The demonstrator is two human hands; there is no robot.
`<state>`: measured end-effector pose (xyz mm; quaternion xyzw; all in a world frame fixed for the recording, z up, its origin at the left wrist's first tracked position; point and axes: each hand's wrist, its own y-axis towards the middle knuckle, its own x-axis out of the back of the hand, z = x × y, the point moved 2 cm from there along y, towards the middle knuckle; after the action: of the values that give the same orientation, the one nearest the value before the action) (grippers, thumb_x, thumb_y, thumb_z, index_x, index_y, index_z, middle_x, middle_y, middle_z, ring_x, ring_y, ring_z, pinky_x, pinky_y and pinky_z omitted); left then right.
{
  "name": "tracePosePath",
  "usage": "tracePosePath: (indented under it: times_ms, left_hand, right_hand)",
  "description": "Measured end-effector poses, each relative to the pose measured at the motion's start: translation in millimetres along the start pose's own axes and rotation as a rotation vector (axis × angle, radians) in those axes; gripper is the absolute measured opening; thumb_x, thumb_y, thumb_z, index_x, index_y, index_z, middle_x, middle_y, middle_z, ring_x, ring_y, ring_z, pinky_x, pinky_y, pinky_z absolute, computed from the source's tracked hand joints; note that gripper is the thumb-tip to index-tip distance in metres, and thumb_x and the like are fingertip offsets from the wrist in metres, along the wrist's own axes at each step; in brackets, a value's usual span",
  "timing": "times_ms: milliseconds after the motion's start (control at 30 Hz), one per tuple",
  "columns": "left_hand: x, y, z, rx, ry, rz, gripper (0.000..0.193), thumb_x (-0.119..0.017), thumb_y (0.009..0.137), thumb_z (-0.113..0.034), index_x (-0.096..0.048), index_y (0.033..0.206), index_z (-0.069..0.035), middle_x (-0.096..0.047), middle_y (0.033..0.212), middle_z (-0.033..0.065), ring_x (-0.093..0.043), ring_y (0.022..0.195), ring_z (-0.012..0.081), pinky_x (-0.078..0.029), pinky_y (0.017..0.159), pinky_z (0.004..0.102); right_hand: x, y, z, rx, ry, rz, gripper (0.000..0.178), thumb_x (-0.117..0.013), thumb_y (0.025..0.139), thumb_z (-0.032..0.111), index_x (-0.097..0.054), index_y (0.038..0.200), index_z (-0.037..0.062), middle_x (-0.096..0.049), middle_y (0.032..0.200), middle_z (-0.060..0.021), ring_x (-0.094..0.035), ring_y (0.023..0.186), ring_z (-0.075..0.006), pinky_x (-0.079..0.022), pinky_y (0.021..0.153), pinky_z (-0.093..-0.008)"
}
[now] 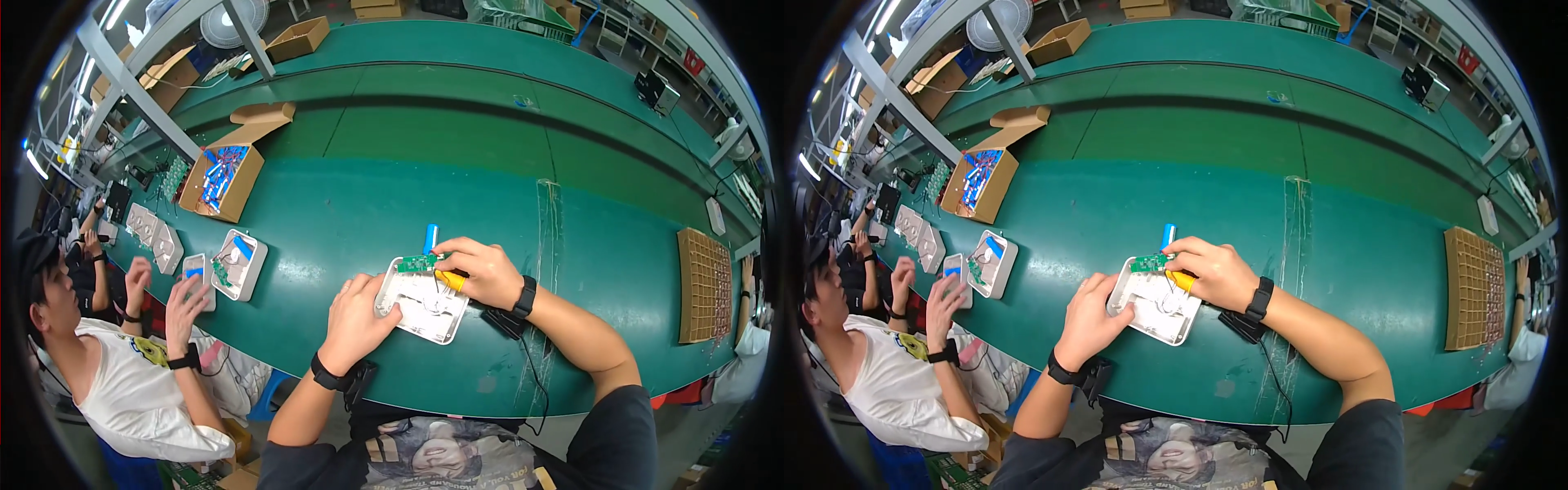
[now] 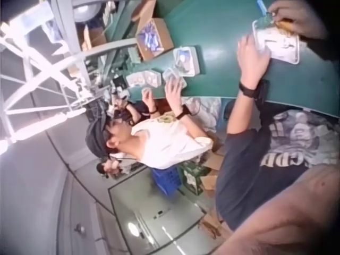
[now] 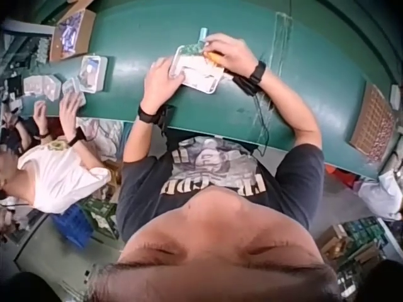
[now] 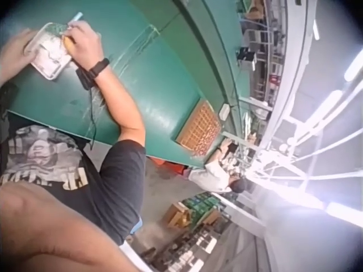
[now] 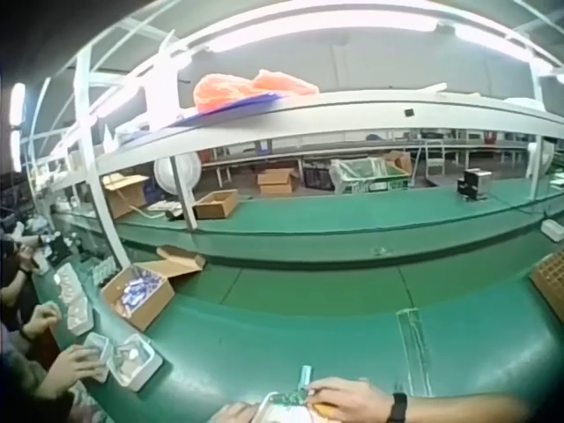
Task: The person is assembling electronic components onto printed circuit boards at a factory workstation.
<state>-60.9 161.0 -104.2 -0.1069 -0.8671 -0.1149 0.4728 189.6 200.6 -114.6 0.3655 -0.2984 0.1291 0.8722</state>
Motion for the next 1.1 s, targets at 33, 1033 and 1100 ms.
tracePosePath:
  times_ms: [33,1033,1100]
  left_hand:
    - [-0.1,0.4,-0.6,0.021,-0.011,0.023,0.051,-0.078,0.082,-0.025,-0.069,0.128,-0.004,-0.068,0.118,0.0142,-0.066,0.105,0.0379,-0.054,0.093,0.0465]
    - [-15.8,18.0,-0.4,-0.372,-0.234,-0.100,0.012,-0.081,0.083,-0.007,-0.079,0.095,-0.004,-0.076,0.110,0.0126,-0.074,0.095,0.0296,-0.060,0.081,0.0385]
    - [-16.9,18.7,-0.2,-0.387,-0.225,-0.092,0.014,-0.080,0.082,-0.006,-0.079,0.096,-0.005,-0.075,0.109,0.0122,-0.073,0.096,0.0297,-0.060,0.081,0.0387]
  right_hand:
    - [0.8,-0.9,0.5,-0.019,-0.013,-0.033,0.016,-0.083,0.082,0.005,-0.075,0.095,0.0059,-0.074,0.117,-0.0095,-0.076,0.090,-0.0232,-0.065,0.073,-0.0332]
    - [4.8,3.3,24.0,-0.261,-0.109,0.367,0.017,-0.072,0.086,0.007,-0.080,0.100,0.0049,-0.074,0.122,-0.0128,-0.072,0.103,-0.0321,-0.058,0.091,-0.0424]
    - [5.7,3.9,25.6,-0.254,-0.125,0.389,0.020,-0.070,0.086,0.005,-0.080,0.103,0.0046,-0.073,0.124,-0.0135,-0.072,0.104,-0.0329,-0.059,0.090,-0.0421]
